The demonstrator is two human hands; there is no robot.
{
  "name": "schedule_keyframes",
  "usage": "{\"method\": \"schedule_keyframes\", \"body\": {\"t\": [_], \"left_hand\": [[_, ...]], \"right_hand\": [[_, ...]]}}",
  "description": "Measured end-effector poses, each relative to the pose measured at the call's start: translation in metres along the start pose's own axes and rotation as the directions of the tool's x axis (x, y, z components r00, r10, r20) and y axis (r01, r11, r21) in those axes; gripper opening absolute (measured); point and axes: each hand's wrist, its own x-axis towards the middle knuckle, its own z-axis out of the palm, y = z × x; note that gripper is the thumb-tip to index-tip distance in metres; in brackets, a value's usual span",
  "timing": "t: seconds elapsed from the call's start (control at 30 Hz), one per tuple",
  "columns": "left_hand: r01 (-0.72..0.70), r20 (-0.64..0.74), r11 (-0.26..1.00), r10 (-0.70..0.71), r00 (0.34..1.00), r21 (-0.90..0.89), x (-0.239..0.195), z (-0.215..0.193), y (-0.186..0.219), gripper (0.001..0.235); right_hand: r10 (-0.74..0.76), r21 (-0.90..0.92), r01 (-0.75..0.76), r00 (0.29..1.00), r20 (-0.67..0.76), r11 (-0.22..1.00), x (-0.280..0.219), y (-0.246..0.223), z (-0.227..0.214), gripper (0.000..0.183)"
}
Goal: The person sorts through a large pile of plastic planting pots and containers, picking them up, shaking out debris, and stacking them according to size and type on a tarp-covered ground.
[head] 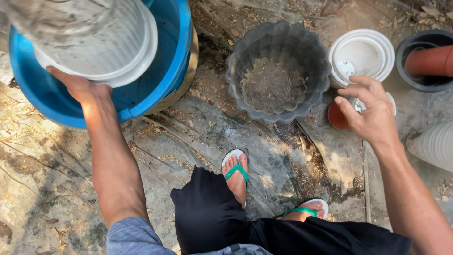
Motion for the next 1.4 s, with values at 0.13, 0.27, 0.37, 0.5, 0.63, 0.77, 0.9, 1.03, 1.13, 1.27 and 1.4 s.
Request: {"method": "schedule_keyframes", "body": {"t": [0.13, 0.27, 0.37, 0.5, 0.63, 0.77, 0.9, 1.03, 1.13, 1.27, 1.4], "left_hand": [[-0.111, 0.077, 0.993, 0.109, 0.991, 0.029, -0.030, 0.070, 0.008, 0.080], [-0.421, 0.275, 0.843, 0.341, 0.899, 0.333, -0.101, 0.185, 0.008, 0.066], [-0.437, 0.337, 0.309, 0.328, 0.883, 0.845, -0.159, 0.253, -0.012, 0.030], [-0.889, 0.910, 0.195, -0.063, 0.409, 0.413, -0.230, 0.294, -0.081, 0.024], [-0.978, 0.970, 0.189, -0.239, 0.039, 0.086, -0.272, 0.289, -0.149, 0.034], [-0.987, 0.951, 0.144, -0.293, -0.104, -0.064, -0.280, 0.252, -0.186, 0.022], [-0.977, 0.932, 0.209, -0.344, -0.115, -0.044, -0.286, 0.235, -0.194, 0.023], [-0.943, 0.955, 0.263, -0.265, 0.132, 0.204, -0.288, 0.233, -0.183, 0.050], [-0.729, 0.768, 0.249, -0.132, 0.627, 0.638, -0.283, 0.213, -0.191, 0.059], [0.066, 0.082, 0.415, -0.327, 0.941, 0.907, -0.266, 0.186, -0.226, 0.069], [0.419, -0.104, 0.470, -0.560, 0.822, 0.777, -0.277, 0.182, -0.229, 0.059]], "right_hand": [[0.037, 0.022, -0.037, 0.999, 0.028, 0.999, -0.005, 0.001, 0.004, 0.022], [0.044, 0.029, -0.045, 0.998, 0.044, 0.999, -0.003, 0.002, 0.009, 0.023], [0.068, 0.064, -0.073, 0.995, 0.068, 0.995, 0.001, 0.003, 0.015, 0.023], [0.213, 0.150, -0.221, 0.975, 0.065, 0.964, 0.000, 0.008, 0.024, 0.024], [0.400, 0.416, -0.385, 0.915, 0.053, 0.824, -0.009, 0.028, 0.036, 0.036], [0.537, 0.573, -0.505, 0.834, 0.129, 0.646, -0.022, 0.040, 0.049, 0.052], [0.597, 0.568, -0.622, 0.758, 0.264, 0.538, -0.022, 0.033, 0.065, 0.062], [0.656, 0.537, -0.757, 0.624, 0.425, 0.372, -0.006, 0.017, 0.079, 0.073], [0.664, 0.514, -0.796, 0.576, 0.477, 0.321, 0.007, 0.007, 0.093, 0.072], [0.608, 0.636, -0.705, 0.664, 0.436, 0.313, 0.012, 0.005, 0.111, 0.065], [0.658, 0.703, -0.666, 0.649, 0.382, 0.249, 0.004, -0.010, 0.112, 0.065]]}}
